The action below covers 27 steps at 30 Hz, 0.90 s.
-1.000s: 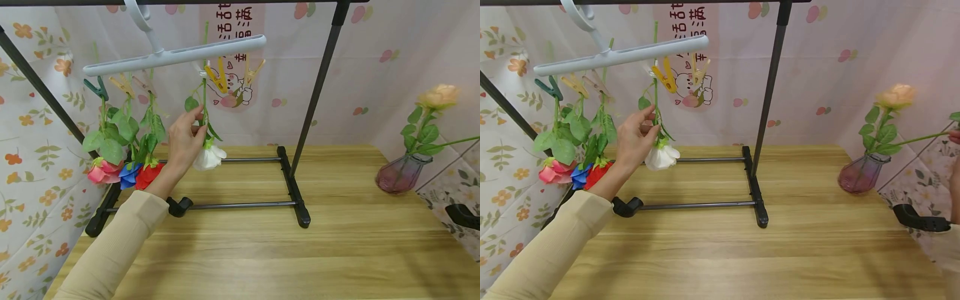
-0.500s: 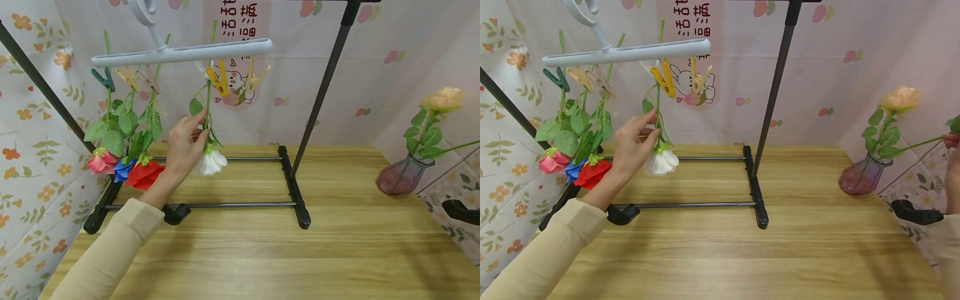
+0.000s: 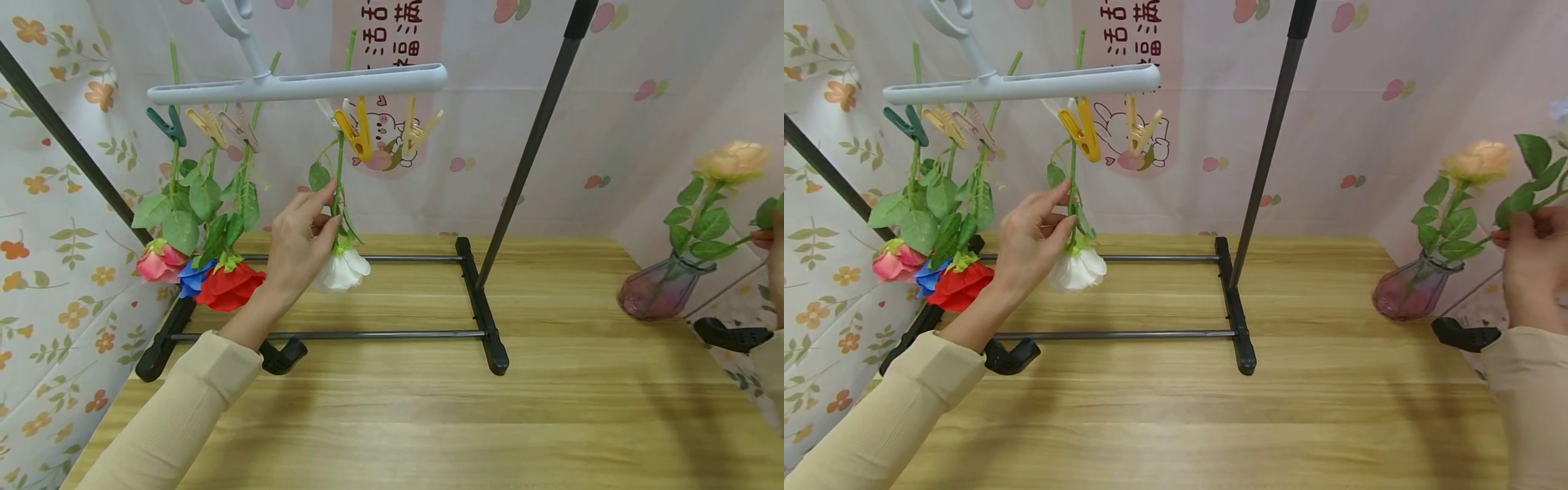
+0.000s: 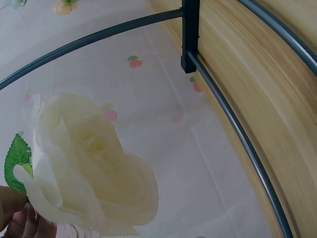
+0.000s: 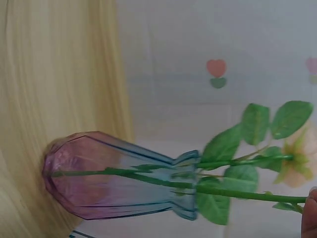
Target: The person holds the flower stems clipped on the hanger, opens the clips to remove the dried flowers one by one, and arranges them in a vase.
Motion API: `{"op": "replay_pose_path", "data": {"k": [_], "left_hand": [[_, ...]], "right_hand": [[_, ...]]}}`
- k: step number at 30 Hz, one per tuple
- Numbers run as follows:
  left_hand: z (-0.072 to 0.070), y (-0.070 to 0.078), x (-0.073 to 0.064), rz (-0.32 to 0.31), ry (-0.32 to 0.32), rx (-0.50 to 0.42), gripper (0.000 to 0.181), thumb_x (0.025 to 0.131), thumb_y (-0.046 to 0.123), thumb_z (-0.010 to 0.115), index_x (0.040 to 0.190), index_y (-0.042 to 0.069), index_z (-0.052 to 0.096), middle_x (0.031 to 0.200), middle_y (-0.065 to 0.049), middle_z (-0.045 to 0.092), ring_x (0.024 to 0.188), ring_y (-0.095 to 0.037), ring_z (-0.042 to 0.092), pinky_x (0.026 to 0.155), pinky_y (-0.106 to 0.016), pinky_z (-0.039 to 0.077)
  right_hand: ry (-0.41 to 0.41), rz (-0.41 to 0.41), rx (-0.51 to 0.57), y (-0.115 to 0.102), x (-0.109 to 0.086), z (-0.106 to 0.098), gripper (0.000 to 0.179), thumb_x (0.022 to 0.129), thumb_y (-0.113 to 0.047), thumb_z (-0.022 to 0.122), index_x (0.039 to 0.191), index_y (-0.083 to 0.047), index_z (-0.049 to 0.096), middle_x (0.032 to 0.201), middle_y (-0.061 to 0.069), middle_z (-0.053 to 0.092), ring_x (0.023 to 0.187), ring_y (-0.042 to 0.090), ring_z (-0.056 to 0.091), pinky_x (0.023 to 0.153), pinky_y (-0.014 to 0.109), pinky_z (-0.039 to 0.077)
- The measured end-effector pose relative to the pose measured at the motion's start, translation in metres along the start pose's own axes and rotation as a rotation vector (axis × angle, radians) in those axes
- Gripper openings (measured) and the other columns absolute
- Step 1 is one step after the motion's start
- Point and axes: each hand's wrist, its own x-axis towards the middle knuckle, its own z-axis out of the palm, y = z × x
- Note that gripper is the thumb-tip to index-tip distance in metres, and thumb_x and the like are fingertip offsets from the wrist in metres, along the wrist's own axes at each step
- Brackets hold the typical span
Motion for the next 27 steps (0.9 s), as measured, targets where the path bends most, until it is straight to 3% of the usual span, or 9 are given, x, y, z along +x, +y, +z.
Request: {"op": "replay_pose_path", "data": {"k": [2,5,9,12,15,17,21,24,27], "left_hand": [[0.000,0.000,-0.001,0.001,-0.001,-0.002,0.046,0.087,-0.009,0.064,0.132,-0.002,0.059,0.103,-0.021,0.065,0.079,-0.031,0.073,0.071,-0.004,0.046],[0.000,0.000,-0.001,0.007,-0.006,-0.003,0.046,0.087,-0.009,0.064,0.132,-0.002,0.059,0.104,-0.021,0.066,0.079,-0.031,0.073,0.072,-0.006,0.049],[-0.001,-0.001,-0.001,0.014,-0.011,0.011,0.046,0.087,-0.008,0.064,0.132,-0.001,0.059,0.104,-0.020,0.066,0.080,-0.030,0.074,0.072,-0.018,0.056],[-0.002,-0.001,-0.001,0.015,-0.012,0.022,0.046,0.087,-0.008,0.064,0.132,-0.001,0.059,0.104,-0.020,0.067,0.079,-0.030,0.073,0.072,-0.021,0.057],[-0.003,0.000,-0.001,0.017,-0.012,0.030,0.046,0.087,-0.008,0.065,0.132,-0.001,0.059,0.104,-0.020,0.067,0.078,-0.030,0.073,0.072,-0.025,0.058],[-0.004,0.000,-0.001,0.014,-0.013,0.029,0.046,0.087,-0.008,0.065,0.132,-0.001,0.059,0.104,-0.020,0.066,0.078,-0.030,0.073,0.073,-0.030,0.059],[-0.004,-0.001,-0.002,0.010,-0.012,0.032,0.046,0.087,-0.009,0.064,0.132,-0.001,0.059,0.103,-0.021,0.066,0.079,-0.030,0.073,0.073,-0.037,0.060],[-0.004,-0.001,-0.002,0.008,-0.008,0.024,0.045,0.087,-0.009,0.065,0.131,-0.001,0.061,0.102,-0.021,0.066,0.077,-0.030,0.072,0.072,-0.024,0.058],[-0.005,-0.002,-0.002,0.010,-0.010,0.017,0.044,0.086,-0.009,0.065,0.130,-0.002,0.061,0.101,-0.021,0.067,0.076,-0.030,0.072,0.070,-0.012,0.053]], "right_hand": [[-0.006,0.042,0.017,-0.002,-0.001,0.001,0.035,0.104,-0.035,0.040,0.135,-0.023,0.053,0.088,-0.029,0.051,0.071,-0.019,0.049,0.072,0.000,0.038],[-0.009,0.139,0.057,-0.019,-0.011,0.004,0.029,0.103,-0.035,0.043,0.129,-0.028,0.055,0.090,-0.027,0.050,0.067,-0.019,0.050,0.065,-0.003,0.038],[-0.009,0.291,0.079,-0.082,-0.045,0.006,0.011,0.103,-0.033,0.045,0.106,-0.037,0.054,0.087,-0.026,0.048,0.063,-0.017,0.048,0.060,-0.004,0.036],[0.008,0.373,0.132,-0.126,-0.067,0.007,0.012,0.102,-0.028,0.047,0.095,-0.036,0.052,0.084,-0.023,0.048,0.059,-0.015,0.048,0.058,-0.003,0.037],[0.023,0.418,0.170,-0.136,-0.070,0.010,0.013,0.101,-0.026,0.048,0.094,-0.035,0.052,0.085,-0.023,0.050,0.057,-0.014,0.049,0.056,-0.003,0.038],[0.010,0.418,0.149,-0.119,-0.061,0.013,0.011,0.101,-0.027,0.048,0.097,-0.036,0.051,0.085,-0.024,0.049,0.057,-0.015,0.049,0.056,-0.002,0.038],[-0.011,0.379,0.202,-0.041,-0.025,0.019,0.004,0.099,-0.032,0.054,0.101,-0.034,0.056,0.088,-0.021,0.051,0.059,-0.013,0.052,0.051,0.001,0.041],[-0.043,0.345,0.220,0.015,-0.003,0.023,0.008,0.096,-0.029,0.060,0.102,-0.031,0.056,0.091,-0.021,0.053,0.059,-0.013,0.055,0.050,0.002,0.043],[-0.111,0.322,0.196,0.039,0.001,0.025,0.013,0.096,-0.023,0.059,0.103,-0.032,0.053,0.095,-0.021,0.052,0.063,-0.014,0.056,0.055,0.002,0.046]]}}
